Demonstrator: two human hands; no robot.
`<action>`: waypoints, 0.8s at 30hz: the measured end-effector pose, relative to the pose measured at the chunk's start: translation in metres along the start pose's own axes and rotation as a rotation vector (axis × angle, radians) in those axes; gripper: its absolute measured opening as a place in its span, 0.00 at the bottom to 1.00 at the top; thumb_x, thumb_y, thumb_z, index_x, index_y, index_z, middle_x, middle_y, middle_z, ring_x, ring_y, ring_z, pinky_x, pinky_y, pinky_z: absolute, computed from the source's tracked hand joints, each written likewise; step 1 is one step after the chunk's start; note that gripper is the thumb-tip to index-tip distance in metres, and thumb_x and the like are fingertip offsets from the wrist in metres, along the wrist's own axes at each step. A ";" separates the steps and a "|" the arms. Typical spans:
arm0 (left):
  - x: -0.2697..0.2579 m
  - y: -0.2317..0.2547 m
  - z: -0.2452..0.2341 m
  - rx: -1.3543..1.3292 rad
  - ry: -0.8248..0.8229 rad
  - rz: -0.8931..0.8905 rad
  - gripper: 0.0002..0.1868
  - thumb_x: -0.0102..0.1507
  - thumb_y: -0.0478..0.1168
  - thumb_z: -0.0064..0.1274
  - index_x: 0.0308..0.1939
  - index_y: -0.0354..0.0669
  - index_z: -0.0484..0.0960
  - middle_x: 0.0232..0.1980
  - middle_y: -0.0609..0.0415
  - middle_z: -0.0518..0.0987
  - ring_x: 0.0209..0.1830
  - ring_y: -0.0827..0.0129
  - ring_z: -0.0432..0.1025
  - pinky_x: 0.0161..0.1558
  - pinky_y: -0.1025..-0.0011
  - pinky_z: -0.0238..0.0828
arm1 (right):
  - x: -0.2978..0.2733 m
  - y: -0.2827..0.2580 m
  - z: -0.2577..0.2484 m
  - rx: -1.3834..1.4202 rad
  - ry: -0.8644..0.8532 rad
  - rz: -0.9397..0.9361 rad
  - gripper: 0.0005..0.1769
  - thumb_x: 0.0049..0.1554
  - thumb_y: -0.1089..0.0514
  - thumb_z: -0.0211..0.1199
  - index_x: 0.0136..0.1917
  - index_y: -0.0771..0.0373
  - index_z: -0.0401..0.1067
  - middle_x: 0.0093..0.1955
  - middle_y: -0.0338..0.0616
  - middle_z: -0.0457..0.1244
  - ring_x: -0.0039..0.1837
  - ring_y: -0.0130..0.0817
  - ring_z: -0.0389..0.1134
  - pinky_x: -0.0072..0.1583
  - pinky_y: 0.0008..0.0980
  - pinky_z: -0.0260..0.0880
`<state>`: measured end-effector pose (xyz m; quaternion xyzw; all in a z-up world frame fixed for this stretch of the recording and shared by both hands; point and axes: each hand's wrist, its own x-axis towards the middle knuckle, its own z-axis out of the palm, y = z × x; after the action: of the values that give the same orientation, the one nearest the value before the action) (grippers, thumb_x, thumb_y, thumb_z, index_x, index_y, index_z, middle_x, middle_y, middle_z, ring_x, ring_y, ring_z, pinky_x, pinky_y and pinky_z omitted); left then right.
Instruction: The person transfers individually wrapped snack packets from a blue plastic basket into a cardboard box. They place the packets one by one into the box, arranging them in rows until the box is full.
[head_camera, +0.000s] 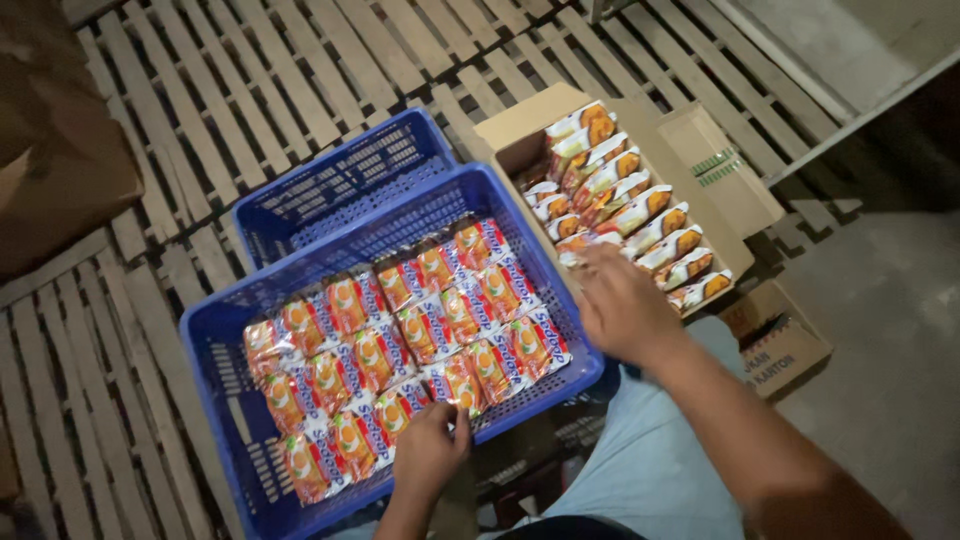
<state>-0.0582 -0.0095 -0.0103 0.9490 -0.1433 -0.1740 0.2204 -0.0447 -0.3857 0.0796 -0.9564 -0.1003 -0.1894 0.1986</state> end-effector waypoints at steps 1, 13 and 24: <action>-0.001 0.000 -0.001 -0.003 0.004 -0.014 0.16 0.68 0.56 0.51 0.38 0.54 0.87 0.40 0.57 0.86 0.42 0.58 0.82 0.42 0.55 0.77 | -0.010 -0.011 0.011 0.008 -0.007 -0.010 0.21 0.60 0.63 0.59 0.64 0.71 0.79 0.64 0.66 0.69 0.69 0.61 0.69 0.69 0.60 0.74; 0.013 -0.024 0.006 -0.388 0.218 -0.231 0.22 0.68 0.50 0.53 0.26 0.48 0.62 0.24 0.45 0.72 0.29 0.40 0.71 0.37 0.46 0.61 | -0.066 -0.034 0.092 -0.100 0.001 0.005 0.15 0.59 0.53 0.64 0.56 0.60 0.82 0.76 0.63 0.63 0.79 0.70 0.62 0.77 0.66 0.64; 0.052 -0.150 -0.033 0.042 0.051 0.048 0.12 0.65 0.43 0.53 0.46 0.43 0.86 0.44 0.38 0.83 0.42 0.36 0.78 0.45 0.41 0.74 | -0.067 -0.034 0.082 -0.122 -0.070 0.042 0.11 0.57 0.58 0.63 0.53 0.59 0.82 0.67 0.49 0.72 0.81 0.66 0.66 0.80 0.58 0.68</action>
<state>0.0313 0.1139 -0.0668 0.9539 -0.1639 -0.1412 0.2082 -0.0884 -0.3287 -0.0056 -0.9746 -0.0755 -0.1573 0.1402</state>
